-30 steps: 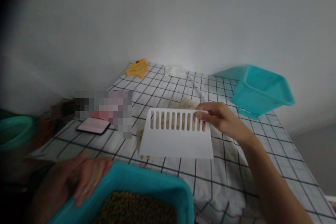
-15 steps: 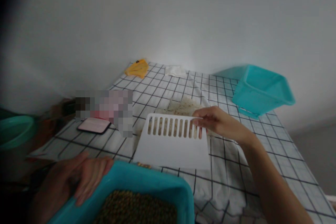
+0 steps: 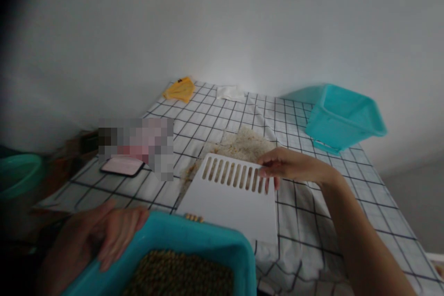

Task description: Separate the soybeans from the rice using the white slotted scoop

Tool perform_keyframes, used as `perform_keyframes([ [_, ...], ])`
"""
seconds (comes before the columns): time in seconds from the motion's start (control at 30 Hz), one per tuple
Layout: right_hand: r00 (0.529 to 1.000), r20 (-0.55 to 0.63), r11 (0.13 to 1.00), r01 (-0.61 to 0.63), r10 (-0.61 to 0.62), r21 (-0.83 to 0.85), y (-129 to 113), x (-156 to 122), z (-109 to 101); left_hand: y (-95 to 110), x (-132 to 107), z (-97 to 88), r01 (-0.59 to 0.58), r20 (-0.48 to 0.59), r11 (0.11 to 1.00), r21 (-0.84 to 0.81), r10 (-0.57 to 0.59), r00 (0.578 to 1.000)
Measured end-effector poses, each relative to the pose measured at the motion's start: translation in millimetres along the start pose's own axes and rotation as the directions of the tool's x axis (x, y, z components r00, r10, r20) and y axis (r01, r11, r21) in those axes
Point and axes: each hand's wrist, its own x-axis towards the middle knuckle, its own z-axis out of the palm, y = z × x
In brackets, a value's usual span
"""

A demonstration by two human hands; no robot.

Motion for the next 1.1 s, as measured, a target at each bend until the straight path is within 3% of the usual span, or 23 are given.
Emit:
perform_keyframes([
  [0.1,0.999,-0.050,1.000,0.009,-0.010,-0.016,-5,-5,0,-1,1,1.8,-0.029,-0.049,1.000,0.009,0.029,0.998],
  [0.37,0.975,-0.194,0.994,0.102,-0.106,-0.028,-12,-31,-10,3,3,7.5,-0.003,-0.051,1.000,-0.023,0.002,0.999],
  [0.53,0.899,-0.401,0.984,0.179,-0.173,-0.024,-14,-32,-11,3,1,6.9,-0.005,-0.039,1.000,-0.029,0.004,0.999],
  [0.63,0.906,-0.379,0.979,0.201,-0.189,-0.006,-17,-19,-1,3,1,6.3,-0.029,-0.022,0.999,-0.024,0.028,0.999],
  [0.77,0.944,-0.288,0.987,0.144,-0.158,-0.069,-18,1,12,2,2,7.1,-0.040,-0.012,0.999,-0.008,0.040,0.999],
  [0.83,0.943,-0.299,0.988,0.124,-0.147,-0.093,-15,5,12,2,2,7.8,-0.038,-0.023,0.999,-0.013,0.038,0.999],
  [1.1,0.818,-0.547,0.983,0.177,-0.176,-0.051,0,-21,-16,-2,4,-9.9,-0.008,0.067,0.999,0.045,0.005,0.998],
])
